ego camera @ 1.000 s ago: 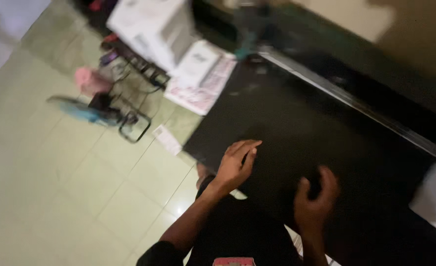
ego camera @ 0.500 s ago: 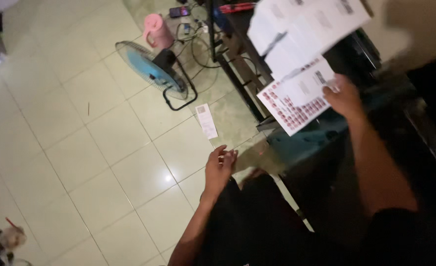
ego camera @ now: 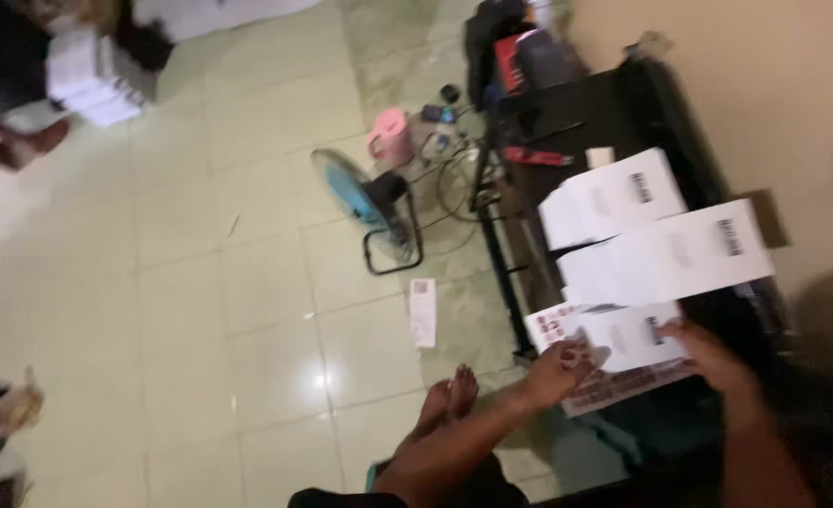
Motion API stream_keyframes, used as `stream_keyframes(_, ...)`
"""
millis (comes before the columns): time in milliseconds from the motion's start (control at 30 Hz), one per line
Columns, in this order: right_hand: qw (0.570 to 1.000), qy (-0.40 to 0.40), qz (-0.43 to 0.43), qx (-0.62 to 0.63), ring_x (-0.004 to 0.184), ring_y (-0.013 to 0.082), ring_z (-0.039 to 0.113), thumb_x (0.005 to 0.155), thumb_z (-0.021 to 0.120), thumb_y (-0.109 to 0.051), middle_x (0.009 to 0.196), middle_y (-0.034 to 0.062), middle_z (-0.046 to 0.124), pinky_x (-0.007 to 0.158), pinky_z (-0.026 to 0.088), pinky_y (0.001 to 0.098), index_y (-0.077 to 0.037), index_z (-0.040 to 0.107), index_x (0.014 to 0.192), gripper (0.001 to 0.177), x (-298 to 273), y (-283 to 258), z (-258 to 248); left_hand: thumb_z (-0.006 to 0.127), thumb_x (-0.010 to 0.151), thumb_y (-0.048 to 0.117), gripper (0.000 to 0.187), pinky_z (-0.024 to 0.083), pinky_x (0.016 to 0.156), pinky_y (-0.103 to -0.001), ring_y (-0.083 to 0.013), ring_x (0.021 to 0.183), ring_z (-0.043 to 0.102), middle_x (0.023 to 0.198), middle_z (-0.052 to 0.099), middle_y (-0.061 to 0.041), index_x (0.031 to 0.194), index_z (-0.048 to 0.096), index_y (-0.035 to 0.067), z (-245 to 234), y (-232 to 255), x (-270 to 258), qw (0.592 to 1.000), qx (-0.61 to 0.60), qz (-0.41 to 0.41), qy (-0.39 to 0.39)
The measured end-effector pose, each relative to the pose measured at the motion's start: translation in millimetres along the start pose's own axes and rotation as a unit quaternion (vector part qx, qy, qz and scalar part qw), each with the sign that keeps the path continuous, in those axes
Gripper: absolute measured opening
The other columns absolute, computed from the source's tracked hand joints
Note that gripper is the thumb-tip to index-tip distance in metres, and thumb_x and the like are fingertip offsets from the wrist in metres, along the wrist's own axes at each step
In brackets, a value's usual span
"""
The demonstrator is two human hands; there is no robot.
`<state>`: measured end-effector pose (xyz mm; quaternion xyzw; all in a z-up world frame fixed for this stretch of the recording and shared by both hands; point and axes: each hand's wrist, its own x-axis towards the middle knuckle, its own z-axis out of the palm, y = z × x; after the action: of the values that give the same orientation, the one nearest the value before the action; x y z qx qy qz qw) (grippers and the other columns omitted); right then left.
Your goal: The person places a stack of printed pages into a manual binding machine and presses the lever to bind them. They then remove the bound booklet, flip through the pages, and repeat the process with additional stacks of paper.
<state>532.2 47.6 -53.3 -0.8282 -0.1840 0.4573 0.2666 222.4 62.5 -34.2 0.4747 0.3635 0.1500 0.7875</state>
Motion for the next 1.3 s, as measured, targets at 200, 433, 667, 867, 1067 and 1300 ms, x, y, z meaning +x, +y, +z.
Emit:
stream_keyframes(200,0.995,-0.013,-0.02,-0.098,0.136,0.0466,0.054,0.08,0.079,-0.049,0.139,0.0335,0.063,0.104,0.047,0.056,0.004,0.073,0.131,0.074,-19,-19,2,0.079,0.085,0.065,0.101,0.051,0.101,-0.053,-0.0385,0.122,0.062,0.126,0.057,-0.023,0.147,0.04,-0.004,53,11,69,0.985,0.028,-0.077,0.149)
stream_keyframes(433,0.995,-0.041,0.044,-0.08,0.146,0.0409,0.045,0.071,0.081,-0.067,0.154,0.0244,0.053,0.118,0.04,0.0519,-0.004,0.054,0.152,0.106,-86,-84,0,0.071,0.088,0.071,0.095,0.039,0.111,-0.064,-0.0423,0.133,0.055,0.139,0.053,-0.022,0.151,0.04,0.007,60,-24,102,0.943,0.181,-0.159,0.231)
stream_keyframes(667,0.992,-0.072,0.104,-0.019,0.145,0.0496,0.042,0.065,0.092,-0.039,0.153,0.0357,0.048,0.106,0.049,0.0607,0.01,0.053,0.147,0.103,-59,-84,-4,0.074,0.094,0.056,0.094,0.037,0.118,-0.053,-0.0447,0.143,0.045,0.149,0.046,-0.029,0.157,0.033,-0.002,53,-26,92,0.973,0.054,-0.124,0.187)
stream_keyframes(867,0.986,-0.124,0.096,-0.064,0.151,0.052,0.032,0.074,0.082,-0.051,0.161,0.0356,0.037,0.116,0.041,0.0633,0.011,0.046,0.152,0.105,-63,-88,-4,0.072,0.09,0.079,0.115,0.038,0.12,-0.056,-0.0416,0.148,0.039,0.16,0.033,-0.026,0.163,0.024,0.005,30,-22,80,0.981,0.049,-0.128,0.138)
stream_keyframes(1067,0.992,-0.105,0.062,-0.022,0.147,0.0515,0.039,0.062,0.087,-0.056,0.155,0.0366,0.045,0.114,0.044,0.0596,0.006,0.046,0.154,0.119,-72,-85,-1,0.078,0.095,0.068,0.101,0.064,0.061,-0.029,-0.0247,0.1,0.067,0.136,0.059,-0.022,0.161,0.033,0.005,13,-22,84,0.994,0.002,-0.082,0.079)
stream_keyframes(1300,0.998,-0.061,0.03,-0.013,0.144,0.0485,0.045,0.061,0.093,-0.058,0.152,0.034,0.05,0.112,0.045,0.0585,0.005,0.048,0.153,0.12,-129,-99,8,0.085,0.089,0.056,0.1,0.041,0.114,-0.051,-0.0346,0.138,0.05,0.149,0.051,-0.024,0.158,0.036,0.002,5,28,46,0.995,-0.062,-0.078,0.015)
